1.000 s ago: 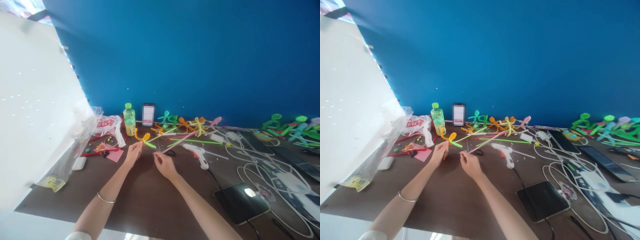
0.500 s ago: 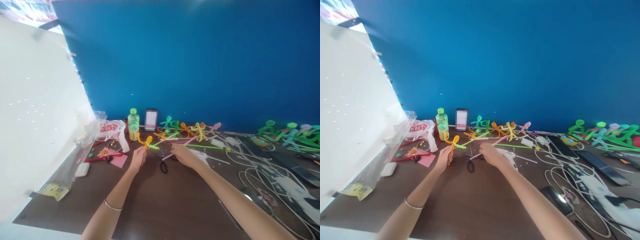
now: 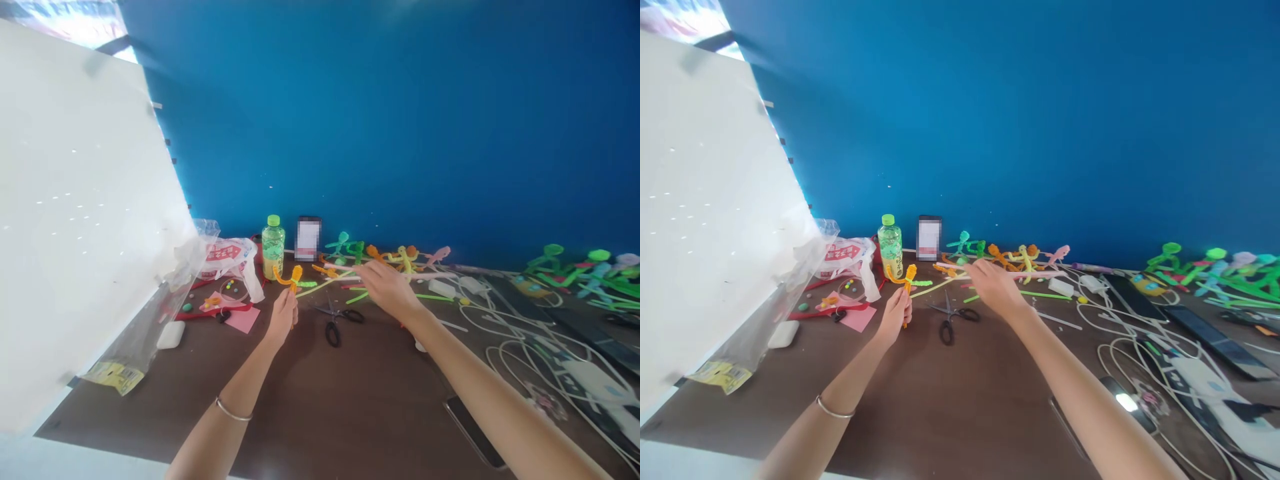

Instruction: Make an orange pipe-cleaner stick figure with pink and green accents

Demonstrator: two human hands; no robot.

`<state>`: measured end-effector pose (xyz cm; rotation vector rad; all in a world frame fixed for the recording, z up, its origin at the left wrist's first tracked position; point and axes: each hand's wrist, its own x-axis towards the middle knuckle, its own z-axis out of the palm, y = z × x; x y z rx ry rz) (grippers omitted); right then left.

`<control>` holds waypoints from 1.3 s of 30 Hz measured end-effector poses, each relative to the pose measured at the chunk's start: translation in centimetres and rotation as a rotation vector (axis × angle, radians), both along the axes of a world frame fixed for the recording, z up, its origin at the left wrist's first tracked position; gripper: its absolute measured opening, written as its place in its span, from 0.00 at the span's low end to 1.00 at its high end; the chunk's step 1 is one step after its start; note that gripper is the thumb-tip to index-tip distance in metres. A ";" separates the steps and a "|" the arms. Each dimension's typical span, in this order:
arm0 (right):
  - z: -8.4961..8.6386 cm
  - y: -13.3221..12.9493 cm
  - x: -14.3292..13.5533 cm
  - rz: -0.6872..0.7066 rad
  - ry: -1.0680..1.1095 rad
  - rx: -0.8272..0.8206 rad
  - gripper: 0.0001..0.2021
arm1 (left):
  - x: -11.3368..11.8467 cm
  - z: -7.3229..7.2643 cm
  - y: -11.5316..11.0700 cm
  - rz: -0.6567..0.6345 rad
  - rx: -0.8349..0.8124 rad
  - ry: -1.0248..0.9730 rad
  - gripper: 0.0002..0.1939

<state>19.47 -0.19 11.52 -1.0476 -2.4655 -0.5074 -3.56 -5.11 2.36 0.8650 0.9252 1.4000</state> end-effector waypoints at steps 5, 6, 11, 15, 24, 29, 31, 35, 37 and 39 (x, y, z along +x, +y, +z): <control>-1.9 -3.7 -3.7 0.073 0.095 -0.094 0.14 | 0.4 0.2 -0.3 -0.012 0.012 0.026 0.19; -2.6 -4.3 -4.6 0.077 0.120 -0.091 0.14 | 0.5 0.3 -0.4 -0.021 0.011 0.019 0.18; -4.8 -5.1 -7.5 -0.033 0.174 -0.081 0.15 | 1.0 0.4 -0.7 -0.081 0.036 -0.037 0.18; -5.4 -5.0 -8.1 -0.108 0.164 -0.062 0.14 | 1.1 0.4 -0.8 -0.106 0.042 -0.003 0.18; -6.5 -6.1 -8.2 -0.163 0.299 -0.082 0.14 | 0.9 0.3 -0.9 -0.018 0.081 0.107 0.19; -5.9 -6.2 -6.7 -0.136 0.144 -0.093 0.14 | 0.9 0.1 -0.7 0.032 0.061 0.108 0.19; -4.8 -4.9 -5.0 -0.141 0.054 -0.093 0.14 | 0.9 0.0 -0.5 0.090 0.036 0.076 0.19; -1.8 -0.2 -0.6 -0.112 -0.098 -0.145 0.15 | 0.8 -0.3 0.0 0.181 -0.041 -0.006 0.20; -0.7 2.3 1.4 -0.125 -0.145 -0.127 0.14 | 0.7 -0.4 0.1 0.186 -0.044 -0.019 0.19; -0.1 4.5 2.7 -0.083 -0.200 -0.166 0.13 | 0.8 -0.6 0.1 0.181 -0.034 -0.007 0.19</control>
